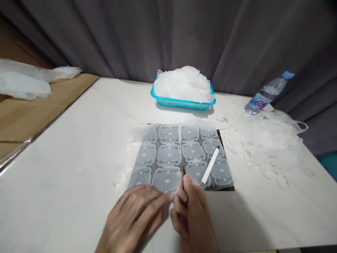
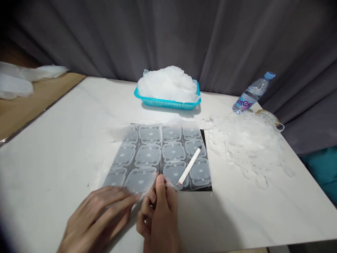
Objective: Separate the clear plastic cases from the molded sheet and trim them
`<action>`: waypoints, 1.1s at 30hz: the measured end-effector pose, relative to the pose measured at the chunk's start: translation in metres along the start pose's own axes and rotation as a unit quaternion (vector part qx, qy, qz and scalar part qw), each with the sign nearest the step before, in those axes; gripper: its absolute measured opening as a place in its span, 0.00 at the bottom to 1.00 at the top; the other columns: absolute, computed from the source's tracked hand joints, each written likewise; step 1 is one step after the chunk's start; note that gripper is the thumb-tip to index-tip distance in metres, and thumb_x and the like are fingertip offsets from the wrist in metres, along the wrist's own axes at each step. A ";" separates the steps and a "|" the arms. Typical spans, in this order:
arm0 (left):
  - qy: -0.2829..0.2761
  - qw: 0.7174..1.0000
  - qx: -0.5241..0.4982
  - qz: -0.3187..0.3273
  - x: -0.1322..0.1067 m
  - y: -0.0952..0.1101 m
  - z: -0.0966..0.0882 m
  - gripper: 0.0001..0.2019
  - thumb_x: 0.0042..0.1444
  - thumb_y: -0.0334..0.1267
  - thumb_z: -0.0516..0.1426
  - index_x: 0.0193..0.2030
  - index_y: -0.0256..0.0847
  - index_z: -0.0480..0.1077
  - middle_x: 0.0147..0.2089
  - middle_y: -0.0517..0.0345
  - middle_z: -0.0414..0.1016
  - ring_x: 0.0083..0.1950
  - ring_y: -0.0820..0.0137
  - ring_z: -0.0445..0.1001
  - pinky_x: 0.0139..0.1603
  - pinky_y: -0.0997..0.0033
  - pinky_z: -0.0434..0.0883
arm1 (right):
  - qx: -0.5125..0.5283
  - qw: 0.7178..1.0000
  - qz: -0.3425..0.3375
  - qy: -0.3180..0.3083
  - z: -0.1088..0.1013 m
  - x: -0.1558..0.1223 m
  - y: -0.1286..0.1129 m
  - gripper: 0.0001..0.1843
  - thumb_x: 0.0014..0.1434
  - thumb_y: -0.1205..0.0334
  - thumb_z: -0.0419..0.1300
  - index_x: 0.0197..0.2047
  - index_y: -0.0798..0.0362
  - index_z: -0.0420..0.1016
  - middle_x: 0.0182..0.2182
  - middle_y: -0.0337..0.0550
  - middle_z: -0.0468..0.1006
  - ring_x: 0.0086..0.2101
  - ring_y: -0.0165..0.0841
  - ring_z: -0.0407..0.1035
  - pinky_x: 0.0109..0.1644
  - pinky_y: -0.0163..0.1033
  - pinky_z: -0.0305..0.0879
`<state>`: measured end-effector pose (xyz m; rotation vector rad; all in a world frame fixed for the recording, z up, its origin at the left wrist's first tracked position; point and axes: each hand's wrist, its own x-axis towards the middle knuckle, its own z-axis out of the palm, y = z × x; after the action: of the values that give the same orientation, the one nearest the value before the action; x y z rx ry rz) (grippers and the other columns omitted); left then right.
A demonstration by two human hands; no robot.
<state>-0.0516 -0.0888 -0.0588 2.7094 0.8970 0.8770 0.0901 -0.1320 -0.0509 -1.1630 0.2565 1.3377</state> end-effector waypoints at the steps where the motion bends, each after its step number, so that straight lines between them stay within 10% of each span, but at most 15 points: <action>1: 0.001 1.000 -0.003 -0.001 0.000 0.000 0.000 0.13 0.70 0.28 0.54 0.55 0.45 0.75 0.42 0.56 0.83 0.46 0.66 0.82 0.58 0.61 0.75 | -0.002 1.000 0.001 0.003 0.001 0.000 -0.001 0.31 0.49 0.34 0.72 0.32 0.49 0.61 0.20 0.24 0.55 0.17 0.18 0.40 0.15 0.23 0.32; 19: 0.009 1.000 -0.023 -0.003 -0.003 0.003 -0.002 0.15 0.68 0.24 0.55 0.53 0.44 0.76 0.41 0.57 0.83 0.47 0.66 0.80 0.58 0.63 0.73 | -0.016 1.000 0.007 0.001 0.010 0.003 -0.017 0.32 0.45 0.35 0.73 0.41 0.50 0.71 0.21 0.23 0.56 0.17 0.18 0.42 0.16 0.24 0.37; 33: 0.045 0.999 -0.026 0.002 -0.008 0.012 -0.002 0.13 0.69 0.26 0.57 0.53 0.43 0.78 0.40 0.58 0.80 0.46 0.68 0.79 0.56 0.69 0.74 | -0.027 0.999 0.028 -0.011 0.014 0.003 -0.027 0.34 0.40 0.33 0.74 0.31 0.48 0.60 0.17 0.23 0.57 0.16 0.19 0.45 0.16 0.25 0.38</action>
<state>-0.0519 -0.1033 -0.0576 2.6468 0.8734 1.0159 0.1071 -0.1142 -0.0329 -1.1937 0.2397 1.4122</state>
